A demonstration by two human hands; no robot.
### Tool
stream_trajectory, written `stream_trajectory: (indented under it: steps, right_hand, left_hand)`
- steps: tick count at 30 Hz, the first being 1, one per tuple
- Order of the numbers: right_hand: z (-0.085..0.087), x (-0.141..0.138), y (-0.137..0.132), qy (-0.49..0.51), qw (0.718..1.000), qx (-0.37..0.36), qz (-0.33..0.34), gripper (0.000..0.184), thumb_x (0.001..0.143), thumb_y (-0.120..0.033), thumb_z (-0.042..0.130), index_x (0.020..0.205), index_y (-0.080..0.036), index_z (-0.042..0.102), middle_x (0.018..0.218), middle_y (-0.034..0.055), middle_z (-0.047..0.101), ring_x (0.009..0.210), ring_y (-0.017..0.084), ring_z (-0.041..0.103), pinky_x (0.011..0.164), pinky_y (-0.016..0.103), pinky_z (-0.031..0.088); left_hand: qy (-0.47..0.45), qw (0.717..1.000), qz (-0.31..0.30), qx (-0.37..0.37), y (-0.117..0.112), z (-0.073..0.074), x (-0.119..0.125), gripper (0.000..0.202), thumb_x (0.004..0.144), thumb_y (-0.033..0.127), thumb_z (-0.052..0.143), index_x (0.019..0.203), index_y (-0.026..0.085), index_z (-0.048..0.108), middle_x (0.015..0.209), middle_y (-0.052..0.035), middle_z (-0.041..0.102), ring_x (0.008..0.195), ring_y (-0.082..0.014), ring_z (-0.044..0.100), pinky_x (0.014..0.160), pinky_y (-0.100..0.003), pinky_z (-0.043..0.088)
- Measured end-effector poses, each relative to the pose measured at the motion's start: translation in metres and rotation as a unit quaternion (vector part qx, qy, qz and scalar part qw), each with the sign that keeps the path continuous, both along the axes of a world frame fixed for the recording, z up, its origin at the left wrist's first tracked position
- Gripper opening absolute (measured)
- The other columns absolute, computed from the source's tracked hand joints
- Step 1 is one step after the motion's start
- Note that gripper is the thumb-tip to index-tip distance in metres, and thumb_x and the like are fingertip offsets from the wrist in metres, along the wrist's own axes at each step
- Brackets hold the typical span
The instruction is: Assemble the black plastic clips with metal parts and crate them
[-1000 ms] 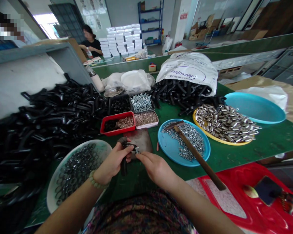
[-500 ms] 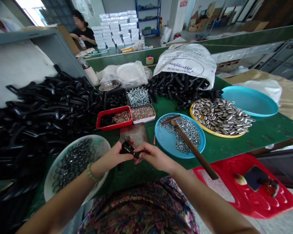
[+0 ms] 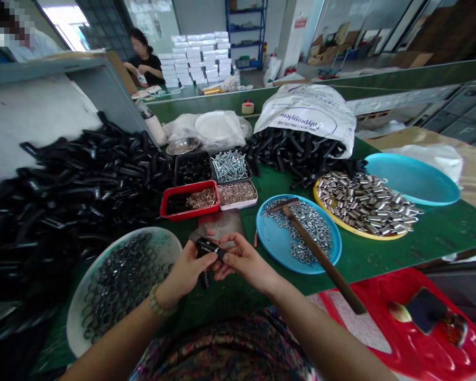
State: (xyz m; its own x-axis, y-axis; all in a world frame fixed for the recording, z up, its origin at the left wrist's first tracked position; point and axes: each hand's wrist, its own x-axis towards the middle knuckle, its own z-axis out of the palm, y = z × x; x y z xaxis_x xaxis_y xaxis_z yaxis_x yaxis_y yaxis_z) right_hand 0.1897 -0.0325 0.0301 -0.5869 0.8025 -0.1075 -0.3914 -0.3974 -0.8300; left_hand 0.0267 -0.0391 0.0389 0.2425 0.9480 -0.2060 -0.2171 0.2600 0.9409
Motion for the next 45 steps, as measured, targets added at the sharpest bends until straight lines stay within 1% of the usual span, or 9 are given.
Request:
stream_trajectory:
  steps: [6, 9, 11, 14, 17, 24, 30, 35, 45]
  right_hand:
    - [0.007, -0.012, 0.002, -0.078, 0.996, -0.003, -0.042, 0.038, 0.077, -0.035, 0.068, 0.096, -0.023, 0.036, 0.076, -0.0036, 0.064, 0.063, 0.013, 0.067, 0.061, 0.026, 0.052]
    - [0.018, -0.01, 0.038, -0.207, 0.971, 0.114, 0.032, 0.025, 0.081, -0.037, 0.06, 0.091, -0.021, 0.043, 0.077, -0.0022, 0.062, 0.066, 0.014, 0.065, 0.063, 0.029, 0.052]
    - [0.026, -0.016, 0.08, -0.353, 0.894, 0.275, 0.022, 0.019, 0.087, -0.036, 0.051, 0.094, -0.018, 0.051, 0.084, 0.0026, 0.064, 0.074, 0.015, 0.064, 0.07, 0.031, 0.051]
    - [0.028, -0.043, 0.146, -0.597, 0.627, 0.5, 0.008, 0.02, 0.091, -0.024, 0.044, 0.099, -0.015, 0.06, 0.107, 0.0106, 0.062, 0.101, 0.018, 0.058, 0.088, 0.031, 0.043]
    - [0.019, -0.079, 0.188, -0.631, 0.563, 0.531, 0.045, 0.019, 0.086, -0.018, 0.049, 0.094, -0.013, 0.066, 0.108, 0.0163, 0.063, 0.109, 0.025, 0.054, 0.092, 0.036, 0.038]
    - [0.007, -0.098, 0.201, -0.619, 0.569, 0.54, 0.047, 0.019, 0.083, -0.018, 0.051, 0.097, -0.015, 0.064, 0.102, 0.0132, 0.067, 0.103, 0.024, 0.056, 0.091, 0.036, 0.037]
    - [0.014, -0.04, 0.17, -0.587, 0.64, 0.497, 0.007, 0.025, 0.09, -0.019, 0.041, 0.106, -0.013, 0.059, 0.096, 0.0071, 0.067, 0.086, 0.014, 0.061, 0.075, 0.024, 0.044]
    - [-0.005, 0.008, 0.126, -0.565, 0.713, 0.411, 0.061, 0.02, 0.087, -0.017, 0.047, 0.097, -0.015, 0.064, 0.079, 0.0011, 0.068, 0.072, 0.012, 0.063, 0.066, 0.022, 0.047]
    - [-0.015, -0.006, 0.1, -0.635, 0.609, 0.472, 0.052, 0.019, 0.09, -0.017, 0.045, 0.092, -0.011, 0.063, 0.095, 0.0141, 0.065, 0.094, 0.023, 0.059, 0.084, 0.034, 0.043]
  left_hand:
    - [0.069, 0.995, -0.058, 0.034, 0.003, -0.004, -0.017, 0.062, 0.073, 0.03, 0.068, 0.125, 0.02, 0.036, 0.104, -0.0041, 0.058, 0.084, -0.0148, 0.058, 0.072, -0.028, 0.049]
    - [0.239, 0.964, -0.071, 0.092, 0.015, 0.001, -0.034, 0.05, 0.084, 0.037, 0.054, 0.127, 0.016, 0.04, 0.104, -0.0076, 0.059, 0.094, -0.0196, 0.057, 0.082, -0.035, 0.047]
    - [0.371, 0.907, -0.081, 0.181, 0.027, 0.004, -0.038, 0.042, 0.089, 0.035, 0.043, 0.126, 0.014, 0.044, 0.113, -0.0122, 0.058, 0.105, -0.0231, 0.054, 0.092, -0.039, 0.043]
    - [0.533, 0.76, -0.134, 0.345, 0.045, -0.004, -0.027, 0.037, 0.085, 0.028, 0.05, 0.119, 0.012, 0.054, 0.129, -0.0163, 0.051, 0.121, -0.0273, 0.044, 0.108, -0.045, 0.026]
    - [0.616, 0.642, -0.185, 0.416, 0.057, -0.025, -0.011, 0.027, 0.084, 0.025, 0.054, 0.107, 0.015, 0.062, 0.128, -0.0127, 0.054, 0.12, -0.0273, 0.045, 0.111, -0.05, 0.017]
    - [0.582, 0.693, -0.133, 0.403, 0.057, -0.047, -0.015, 0.036, 0.079, 0.025, 0.058, 0.115, 0.022, 0.058, 0.13, -0.0043, 0.053, 0.123, -0.022, 0.04, 0.112, -0.047, 0.013]
    - [0.568, 0.75, -0.078, 0.33, 0.061, -0.047, -0.009, 0.059, 0.069, 0.027, 0.062, 0.125, 0.021, 0.046, 0.113, -0.0071, 0.059, 0.109, -0.0255, 0.047, 0.099, -0.046, 0.029]
    - [0.562, 0.753, -0.057, 0.337, 0.063, -0.058, -0.007, 0.062, 0.066, 0.025, 0.061, 0.124, 0.017, 0.042, 0.109, -0.01, 0.057, 0.107, -0.0258, 0.048, 0.095, -0.042, 0.031]
    - [0.577, 0.746, -0.055, 0.328, 0.06, -0.056, -0.004, 0.059, 0.065, 0.028, 0.062, 0.119, 0.016, 0.042, 0.106, -0.0096, 0.056, 0.107, -0.0255, 0.048, 0.095, -0.041, 0.029]
